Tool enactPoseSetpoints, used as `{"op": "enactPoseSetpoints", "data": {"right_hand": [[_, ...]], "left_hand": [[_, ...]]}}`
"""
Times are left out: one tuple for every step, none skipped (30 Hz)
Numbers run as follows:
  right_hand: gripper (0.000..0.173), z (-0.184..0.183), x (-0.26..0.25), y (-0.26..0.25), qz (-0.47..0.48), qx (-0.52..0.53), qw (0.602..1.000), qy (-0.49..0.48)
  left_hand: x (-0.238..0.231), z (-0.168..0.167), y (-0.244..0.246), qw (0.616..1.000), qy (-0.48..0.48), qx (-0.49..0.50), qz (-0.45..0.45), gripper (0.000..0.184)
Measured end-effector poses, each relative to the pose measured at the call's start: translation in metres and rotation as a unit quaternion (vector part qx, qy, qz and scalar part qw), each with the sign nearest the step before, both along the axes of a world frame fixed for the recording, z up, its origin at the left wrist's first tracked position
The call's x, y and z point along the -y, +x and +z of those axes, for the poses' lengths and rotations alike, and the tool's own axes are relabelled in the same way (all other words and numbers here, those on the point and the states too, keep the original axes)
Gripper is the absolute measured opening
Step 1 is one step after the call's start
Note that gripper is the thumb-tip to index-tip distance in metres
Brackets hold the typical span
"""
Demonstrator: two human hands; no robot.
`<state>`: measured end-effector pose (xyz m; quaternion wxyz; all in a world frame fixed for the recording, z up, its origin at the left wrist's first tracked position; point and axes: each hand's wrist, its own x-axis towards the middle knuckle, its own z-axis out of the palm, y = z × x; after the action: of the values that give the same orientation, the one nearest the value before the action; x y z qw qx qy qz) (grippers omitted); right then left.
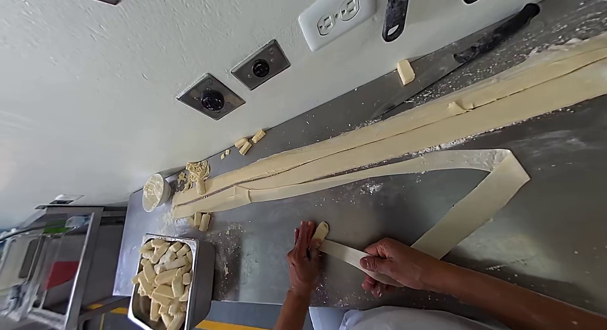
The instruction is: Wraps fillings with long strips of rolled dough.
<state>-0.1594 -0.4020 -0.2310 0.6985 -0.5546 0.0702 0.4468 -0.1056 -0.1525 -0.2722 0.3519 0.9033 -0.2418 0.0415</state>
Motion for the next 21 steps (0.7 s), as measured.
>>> {"op": "enactPoseSetpoints", "data": {"right_hand": [[0.023,0.000,0.001,0.000,-0.002,-0.001,1.000,-0.001],[0.023,0.000,0.001,0.000,-0.002,-0.003,1.000,-0.002],[0.023,0.000,0.002,0.000,-0.001,-0.004,1.000,-0.003],[0.023,0.000,0.002,-0.001,0.001,-0.002,1.000,-0.004],[0.023,-0.001,0.002,-0.001,0.002,0.003,1.000,-0.004],[0.023,-0.001,0.002,-0.001,0.006,0.008,1.000,-0.003],[0.023,-0.001,0.001,-0.001,0.010,0.011,1.000,0.000],[0.023,0.000,0.000,-0.001,0.019,0.013,1.000,0.003],[0.022,0.002,-0.001,0.001,0.036,0.013,0.999,0.008],[0.020,0.004,-0.003,0.003,0.060,0.008,0.998,0.018],[0.018,0.006,-0.006,0.006,0.085,-0.001,0.996,0.033],[0.018,0.007,-0.010,0.009,0.108,-0.011,0.993,0.044],[0.019,0.007,-0.015,0.013,0.125,-0.025,0.991,0.051],[0.025,0.007,-0.020,0.018,0.135,-0.041,0.988,0.055],[0.033,0.006,-0.025,0.023,0.142,-0.051,0.987,0.051],[0.040,0.004,-0.029,0.028,0.149,-0.051,0.987,0.039],[0.043,0.003,-0.033,0.033,0.156,-0.046,0.986,0.020],[0.043,0.003,-0.036,0.037,0.165,-0.037,0.986,-0.004],[0.042,0.003,-0.039,0.039,0.173,-0.025,0.984,-0.026],[0.042,0.003,-0.042,0.041,0.181,-0.006,0.982,-0.047],[0.044,0.003,-0.043,0.041,0.187,0.026,0.980,-0.068]], "left_hand": [[0.003,-0.003,-0.002,1.000,0.004,-0.001,0.000,0.049],[0.007,-0.005,-0.005,1.000,0.006,0.000,-0.006,0.048],[0.010,-0.006,-0.006,1.000,0.006,0.009,-0.010,0.043],[0.011,-0.006,-0.005,1.000,0.005,0.019,-0.007,0.037],[0.012,-0.004,-0.002,1.000,0.005,0.028,0.002,0.033],[0.011,-0.003,-0.001,0.999,0.010,0.034,0.006,0.031],[0.010,-0.001,-0.001,0.999,0.021,0.035,-0.008,0.030],[0.010,0.000,-0.004,0.998,0.030,0.033,-0.034,0.030],[0.008,0.002,-0.006,0.998,0.030,0.026,-0.057,0.031],[0.006,0.005,-0.007,0.997,0.021,0.012,-0.067,0.030],[0.004,0.007,-0.007,0.998,0.011,0.001,-0.058,0.029],[0.004,0.008,-0.008,0.999,0.000,-0.008,-0.035,0.026],[0.008,0.009,-0.011,1.000,-0.009,-0.019,-0.010,0.024],[0.013,0.012,-0.014,0.999,-0.014,-0.035,0.011,0.022],[0.017,0.016,-0.019,0.998,-0.017,-0.053,0.025,0.021],[0.020,0.021,-0.023,0.997,-0.017,-0.072,0.034,0.021],[0.022,0.026,-0.026,0.995,-0.018,-0.094,0.039,0.020],[0.023,0.032,-0.027,0.991,-0.025,-0.119,0.050,0.020],[0.023,0.039,-0.028,0.984,-0.046,-0.158,0.071,0.021],[0.023,0.047,-0.027,0.968,-0.081,-0.217,0.101,0.025],[0.022,0.056,-0.024,0.943,-0.122,-0.280,0.135,0.032]]}}
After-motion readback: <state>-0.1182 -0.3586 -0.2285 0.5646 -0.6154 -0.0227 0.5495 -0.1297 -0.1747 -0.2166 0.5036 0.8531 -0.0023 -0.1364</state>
